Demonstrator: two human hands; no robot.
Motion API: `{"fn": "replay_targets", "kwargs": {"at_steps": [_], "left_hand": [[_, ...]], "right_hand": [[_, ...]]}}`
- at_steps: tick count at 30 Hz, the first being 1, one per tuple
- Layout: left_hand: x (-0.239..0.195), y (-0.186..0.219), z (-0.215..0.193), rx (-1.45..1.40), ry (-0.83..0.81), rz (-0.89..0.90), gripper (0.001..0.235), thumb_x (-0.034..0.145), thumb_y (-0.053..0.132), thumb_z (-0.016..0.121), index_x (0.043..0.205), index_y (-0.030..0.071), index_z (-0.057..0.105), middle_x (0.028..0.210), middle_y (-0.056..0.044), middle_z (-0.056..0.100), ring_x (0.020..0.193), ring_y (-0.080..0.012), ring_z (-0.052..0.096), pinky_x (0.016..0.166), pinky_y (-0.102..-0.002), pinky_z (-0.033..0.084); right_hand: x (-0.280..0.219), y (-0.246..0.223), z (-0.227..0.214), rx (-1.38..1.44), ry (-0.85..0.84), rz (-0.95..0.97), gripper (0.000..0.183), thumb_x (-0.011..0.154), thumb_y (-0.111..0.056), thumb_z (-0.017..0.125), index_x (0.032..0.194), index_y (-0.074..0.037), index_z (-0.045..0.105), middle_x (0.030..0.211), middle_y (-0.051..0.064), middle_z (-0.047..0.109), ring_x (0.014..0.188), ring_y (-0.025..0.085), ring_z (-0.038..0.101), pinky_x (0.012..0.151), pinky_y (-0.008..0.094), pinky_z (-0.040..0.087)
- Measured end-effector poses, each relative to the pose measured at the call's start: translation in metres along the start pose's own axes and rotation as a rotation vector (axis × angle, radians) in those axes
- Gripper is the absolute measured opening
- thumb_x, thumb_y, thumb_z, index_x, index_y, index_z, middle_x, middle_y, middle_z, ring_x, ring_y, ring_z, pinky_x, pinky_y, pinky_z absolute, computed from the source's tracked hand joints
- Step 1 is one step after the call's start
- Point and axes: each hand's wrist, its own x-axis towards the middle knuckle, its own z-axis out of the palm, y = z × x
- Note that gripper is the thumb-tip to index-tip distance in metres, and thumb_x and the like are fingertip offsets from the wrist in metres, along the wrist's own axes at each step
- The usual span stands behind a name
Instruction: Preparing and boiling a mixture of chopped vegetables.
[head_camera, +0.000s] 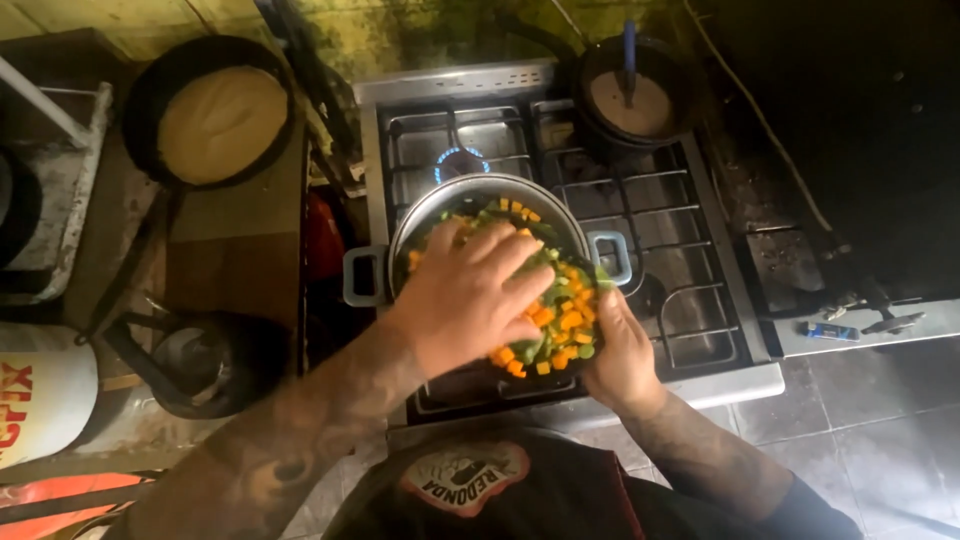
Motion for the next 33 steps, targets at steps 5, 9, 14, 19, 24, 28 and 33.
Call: {"fn": "replay_targets", "kwargs": {"at_steps": [5, 9, 14, 19, 24, 28, 33], "left_hand": [[0.017, -0.015, 0.019, -0.007, -0.03, -0.063, 0.061, 0.083, 0.056, 0.072, 0.128, 0.015, 0.066, 0.127, -0.012, 0.064, 0.119, -0.0293, 0.058, 0.096, -0.061, 0.043], [0.06, 0.003, -0.027, -0.269, -0.457, -0.302, 0.038, 0.106, 0.041, 0.053, 0.132, 0.016, 0.064, 0.112, -0.008, 0.073, 0.103, -0.024, 0.071, 0.097, -0.051, 0.052], [0.082, -0.007, 0.014, -0.422, -0.596, -0.442, 0.032, 0.099, 0.028, 0.053, 0.126, 0.019, 0.067, 0.108, -0.007, 0.074, 0.098, -0.0248, 0.073, 0.09, -0.042, 0.056], [0.08, -0.021, 0.027, -0.535, -0.259, -0.4, 0.031, 0.09, 0.011, 0.056, 0.111, 0.018, 0.077, 0.105, -0.006, 0.077, 0.097, -0.0232, 0.074, 0.091, -0.04, 0.056], [0.067, -0.034, 0.009, -0.348, 0.021, -0.231, 0.022, 0.093, 0.01, 0.06, 0.104, 0.015, 0.078, 0.096, -0.007, 0.08, 0.085, -0.0207, 0.076, 0.083, -0.04, 0.059], [0.037, -0.049, -0.04, -0.431, -0.004, -0.522, 0.025, 0.107, 0.017, 0.051, 0.121, 0.016, 0.071, 0.098, -0.005, 0.077, 0.072, -0.0215, 0.073, 0.06, -0.039, 0.062], [-0.051, -0.068, -0.044, -0.602, 0.329, -0.726, 0.035, 0.102, 0.022, 0.063, 0.132, 0.006, 0.064, 0.116, -0.009, 0.074, 0.106, -0.0177, 0.071, 0.091, -0.034, 0.056]], "right_hand": [[0.0, 0.005, 0.004, -0.06, -0.041, 0.055, 0.052, 0.109, -0.035, 0.034, 0.149, -0.003, 0.041, 0.142, 0.016, 0.056, 0.127, 0.028, 0.057, 0.106, 0.043, 0.047], [-0.001, 0.009, 0.001, -0.149, -0.176, 0.09, 0.057, 0.11, -0.036, 0.04, 0.153, 0.002, 0.036, 0.146, 0.017, 0.053, 0.134, 0.026, 0.052, 0.112, 0.042, 0.043], [0.008, 0.009, 0.004, -0.312, -0.213, 0.075, 0.065, 0.105, -0.041, 0.042, 0.157, -0.004, 0.028, 0.151, 0.013, 0.05, 0.14, 0.023, 0.047, 0.115, 0.038, 0.039], [0.013, 0.012, -0.004, -0.361, -0.159, 0.062, 0.067, 0.106, -0.04, 0.048, 0.155, 0.002, 0.031, 0.147, 0.017, 0.051, 0.138, 0.025, 0.048, 0.115, 0.039, 0.04], [0.012, -0.006, 0.006, -0.363, -0.217, 0.066, 0.071, 0.103, -0.047, 0.047, 0.155, -0.003, 0.028, 0.146, 0.018, 0.053, 0.135, 0.027, 0.052, 0.112, 0.04, 0.044], [0.008, -0.01, -0.006, -0.214, -0.178, 0.074, 0.072, 0.102, -0.046, 0.051, 0.154, -0.001, 0.03, 0.144, 0.017, 0.051, 0.133, 0.027, 0.051, 0.109, 0.042, 0.046], [-0.016, -0.033, -0.031, -0.049, -0.13, -0.019, 0.067, 0.104, -0.044, 0.052, 0.152, 0.001, 0.039, 0.146, 0.017, 0.055, 0.133, 0.03, 0.054, 0.111, 0.046, 0.046]]}}
